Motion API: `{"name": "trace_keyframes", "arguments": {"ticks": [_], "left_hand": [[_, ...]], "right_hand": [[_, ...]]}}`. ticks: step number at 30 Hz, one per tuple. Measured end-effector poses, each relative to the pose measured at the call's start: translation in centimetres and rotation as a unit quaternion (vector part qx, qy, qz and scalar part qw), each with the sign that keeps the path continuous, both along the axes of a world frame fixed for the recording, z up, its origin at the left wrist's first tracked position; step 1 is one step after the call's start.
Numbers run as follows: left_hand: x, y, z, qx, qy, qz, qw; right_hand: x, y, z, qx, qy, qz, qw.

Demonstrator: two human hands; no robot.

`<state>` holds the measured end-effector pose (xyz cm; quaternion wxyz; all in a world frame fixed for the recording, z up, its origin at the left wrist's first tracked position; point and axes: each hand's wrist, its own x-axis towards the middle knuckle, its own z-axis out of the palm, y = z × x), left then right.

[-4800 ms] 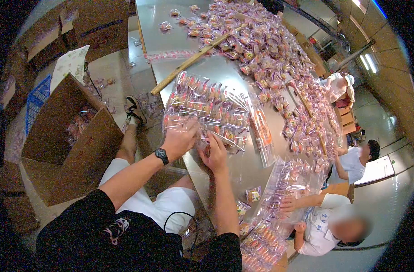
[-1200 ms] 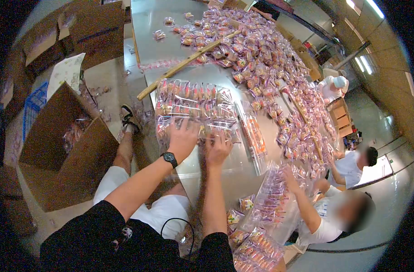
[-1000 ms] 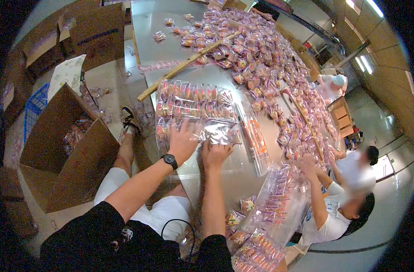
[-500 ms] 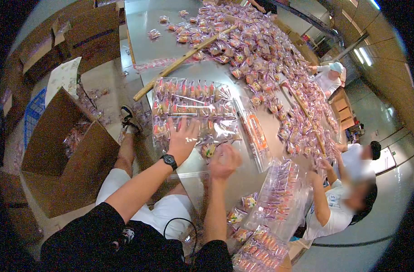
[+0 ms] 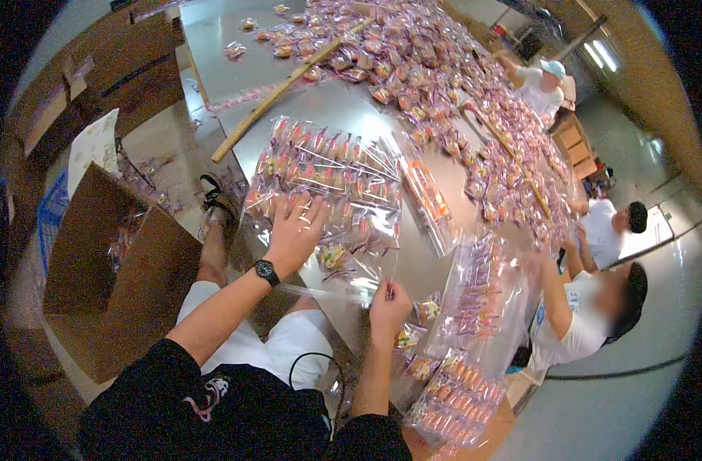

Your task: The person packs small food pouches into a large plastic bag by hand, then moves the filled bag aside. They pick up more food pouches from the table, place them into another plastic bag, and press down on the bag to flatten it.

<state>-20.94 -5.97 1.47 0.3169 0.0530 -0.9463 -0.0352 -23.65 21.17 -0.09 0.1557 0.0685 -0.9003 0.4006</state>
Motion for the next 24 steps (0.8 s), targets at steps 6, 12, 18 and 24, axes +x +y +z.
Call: {"name": "trace_keyframes", "arguments": {"ticks": [6, 12, 18, 24], "left_hand": [[3.4, 2.6, 0.2, 0.039, -0.057, -0.101, 0.992], [4.0, 5.3, -0.3, 0.006, -0.062, -0.116, 0.991], [4.2, 5.5, 0.7, 0.039, -0.102, -0.234, 0.966], [2.8, 5.9, 0.0, 0.027, -0.064, -0.212, 0.975]], "right_hand": [[8.2, 4.0, 0.0, -0.076, -0.031, -0.069, 0.994], [12.6, 2.8, 2.8, 0.205, 0.139, -0.110, 0.963], [10.7, 0.4, 3.0, 0.220, 0.160, 0.159, 0.949], [7.5, -0.7, 2.7, 0.187, 0.160, 0.173, 0.954]]}}
